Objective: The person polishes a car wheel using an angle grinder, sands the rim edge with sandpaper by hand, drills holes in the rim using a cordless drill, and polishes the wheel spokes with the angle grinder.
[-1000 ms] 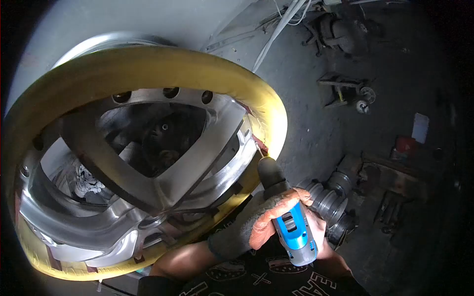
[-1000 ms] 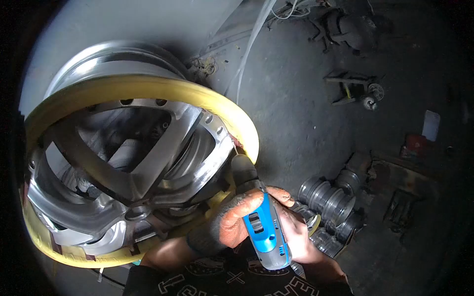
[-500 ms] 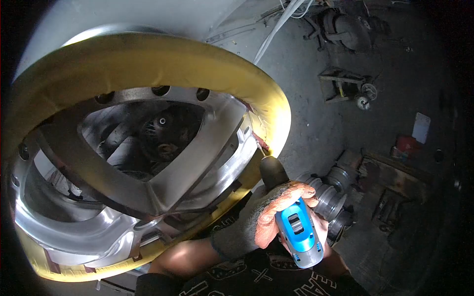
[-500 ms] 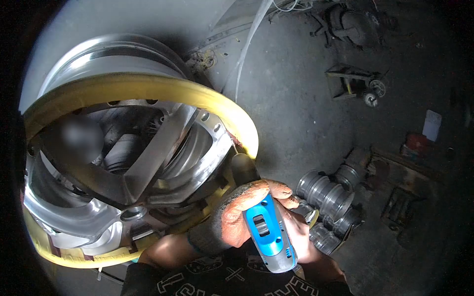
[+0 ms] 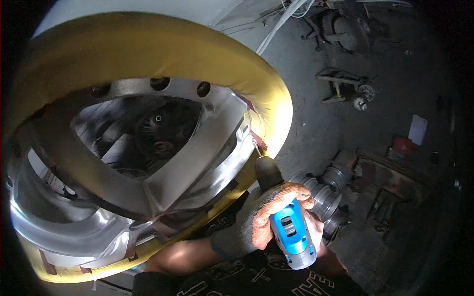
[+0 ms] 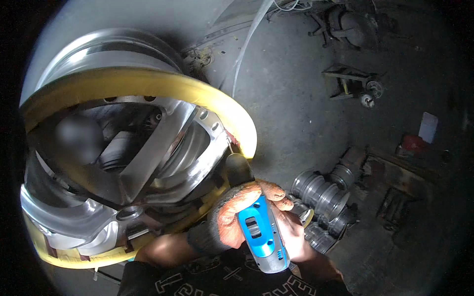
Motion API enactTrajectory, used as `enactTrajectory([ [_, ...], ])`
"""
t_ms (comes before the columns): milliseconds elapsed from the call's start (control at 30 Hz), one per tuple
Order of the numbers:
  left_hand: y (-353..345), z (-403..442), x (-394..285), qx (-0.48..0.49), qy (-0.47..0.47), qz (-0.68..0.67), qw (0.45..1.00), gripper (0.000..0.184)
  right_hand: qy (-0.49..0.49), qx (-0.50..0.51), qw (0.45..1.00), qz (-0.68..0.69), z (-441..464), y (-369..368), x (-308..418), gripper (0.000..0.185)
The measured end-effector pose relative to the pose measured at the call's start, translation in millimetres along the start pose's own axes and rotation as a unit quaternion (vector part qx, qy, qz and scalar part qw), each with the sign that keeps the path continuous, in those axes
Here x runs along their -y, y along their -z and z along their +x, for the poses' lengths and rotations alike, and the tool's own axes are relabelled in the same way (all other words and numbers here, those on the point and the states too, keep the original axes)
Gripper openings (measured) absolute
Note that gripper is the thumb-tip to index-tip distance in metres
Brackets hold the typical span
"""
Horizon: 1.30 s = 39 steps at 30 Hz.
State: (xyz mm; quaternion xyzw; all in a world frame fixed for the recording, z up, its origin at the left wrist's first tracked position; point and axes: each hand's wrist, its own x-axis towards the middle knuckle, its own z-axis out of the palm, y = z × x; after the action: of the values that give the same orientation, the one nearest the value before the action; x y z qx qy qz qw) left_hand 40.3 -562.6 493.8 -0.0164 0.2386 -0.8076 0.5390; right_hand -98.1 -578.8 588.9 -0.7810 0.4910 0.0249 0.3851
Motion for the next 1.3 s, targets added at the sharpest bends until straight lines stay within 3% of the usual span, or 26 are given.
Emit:
enactTrajectory([
  [33, -2.5, -0.2, -2.6, -0.002, 0.009, 0.009, 1.0, 0.04, 0.05, -0.016, 0.998, -0.026, 3.4, 1.0, 0.7, 0.061],
  [167, -10.1, -0.1, -9.9, -0.014, 0.041, 0.042, 0.998, 0.039, -0.004, 0.012, 1.0, -0.011, -3.8, 2.3, 0.9, 0.065],
  [300, -6.8, -2.0, -5.6, -0.019, 0.049, 0.018, 0.998, 0.039, 0.006, 0.015, 1.0, -0.019, 0.5, 4.3, 5.8, 0.064],
  [400, 1.5, -3.4, 0.8, -0.008, 0.012, 0.028, 1.0, 0.039, 0.001, -0.003, 1.0, -0.008, -1.2, 0.5, 6.6, 0.06],
  [467, 0.5, -2.6, -4.0, 0.037, 0.049, 0.009, 0.998, 0.044, -0.021, -0.016, 1.0, -0.003, -1.9, -1.0, 9.2, 0.055],
  [567, 9.8, -5.4, 2.8, 0.003, 0.036, 0.074, 0.997, 0.045, -0.009, -0.028, 0.999, -0.026, -8.1, -3.9, 1.0, 0.054],
  [700, 2.3, -3.7, -0.1, 0.032, 0.039, 0.034, 0.998, 0.045, 0.028, -0.022, 0.998, -0.056, -4.7, -0.6, 1.5, 0.054],
  [767, 1.1, -4.9, 2.6, 0.041, 0.042, 0.022, 0.998, 0.044, -0.02, 0.001, 1.0, -0.022, -6.7, 2.6, 7.3, 0.053],
  [900, -0.6, -11.7, 7.8, 0.034, 0.057, 0.076, 0.995, 0.051, -0.001, 0.007, 1.0, -0.008, -15.9, 5.9, 6.3, 0.05],
  [1067, 7.3, -6.6, 7.5, 0.055, 0.04, 0.085, 0.994, 0.064, 0.066, -0.067, 0.995, 0.019, -15.1, -15.1, -25.4, 0.049],
  [1100, 7.9, -4.6, 7.0, 0.068, 0.03, 0.076, 0.994, 0.064, 0.035, -0.068, 0.997, 0.012, -14.5, -13.9, -19.6, 0.048],
  [1133, 5.0, -3.1, 8.1, 0.02, 0.018, 0.013, 1.0, 0.039, 0.005, -0.067, 0.998, 0.005, -13.9, -12.8, -13.8, 0.046],
  [1267, 8.1, 0.6, 9.2, 0.007, 0.004, 0.051, 0.999, 0.039, -0.071, -0.049, 0.989, 0.118, -26.3, -12.3, -25.8, 0.045],
  [1300, 4.6, 0.8, 6.5, 0.007, 0.011, 0.045, 0.999, 0.039, -0.14, -0.029, 0.979, 0.148, -28.7, -11.0, -28.6, 0.045],
])
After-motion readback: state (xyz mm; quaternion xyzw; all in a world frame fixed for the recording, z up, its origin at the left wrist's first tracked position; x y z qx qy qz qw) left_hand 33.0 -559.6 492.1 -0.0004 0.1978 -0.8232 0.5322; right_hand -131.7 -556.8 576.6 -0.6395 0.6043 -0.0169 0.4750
